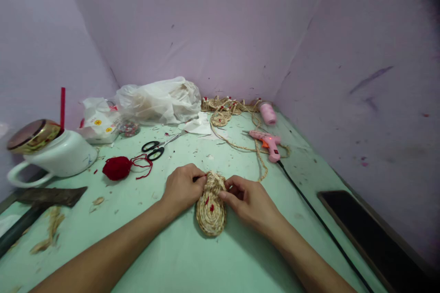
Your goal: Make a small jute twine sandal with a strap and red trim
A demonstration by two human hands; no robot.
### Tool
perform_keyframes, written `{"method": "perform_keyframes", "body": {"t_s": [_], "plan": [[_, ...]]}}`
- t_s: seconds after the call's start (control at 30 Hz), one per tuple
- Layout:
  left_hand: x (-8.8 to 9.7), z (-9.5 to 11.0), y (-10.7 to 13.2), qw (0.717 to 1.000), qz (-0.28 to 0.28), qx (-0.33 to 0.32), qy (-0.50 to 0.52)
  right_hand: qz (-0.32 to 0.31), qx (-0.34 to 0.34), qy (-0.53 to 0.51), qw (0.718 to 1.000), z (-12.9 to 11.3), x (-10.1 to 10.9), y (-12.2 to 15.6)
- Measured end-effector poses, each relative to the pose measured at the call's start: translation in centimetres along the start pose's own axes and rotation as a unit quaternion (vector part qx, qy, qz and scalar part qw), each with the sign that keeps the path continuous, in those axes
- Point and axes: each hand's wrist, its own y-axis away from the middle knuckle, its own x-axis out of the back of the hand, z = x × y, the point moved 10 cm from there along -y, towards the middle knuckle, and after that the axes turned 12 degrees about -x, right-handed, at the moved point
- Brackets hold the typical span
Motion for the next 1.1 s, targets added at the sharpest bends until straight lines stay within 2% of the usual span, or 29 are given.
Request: {"method": "perform_keyframes", "body": {"t_s": [0.23,0.4,0.53,0.73,0.9,1.1], "plan": [[-0.2,-0.1,0.0,1.0,-0.002,-0.007,-0.001,-0.004,-0.02,-0.015,1.0,0.7,-0.3,-0.5],[-0.4,0.3,-0.1,0.999,-0.021,-0.035,0.006,0.009,-0.061,-0.043,0.997,2.0,-0.4,-0.9],[-0.5,0.5,-0.1,0.998,-0.035,-0.058,0.012,0.001,-0.068,-0.043,0.997,2.2,-0.6,-0.9],[-0.8,1.1,-0.1,0.991,-0.073,-0.105,0.035,0.017,-0.07,-0.017,0.997,2.0,-0.2,-0.6],[-0.8,0.9,-0.1,0.992,-0.066,-0.102,0.044,0.056,-0.086,0.025,0.994,1.9,0.8,-0.3],[-0.6,0.9,-0.1,0.989,-0.053,-0.117,0.067,0.053,-0.066,0.056,0.995,1.4,0.8,-0.2]]}}
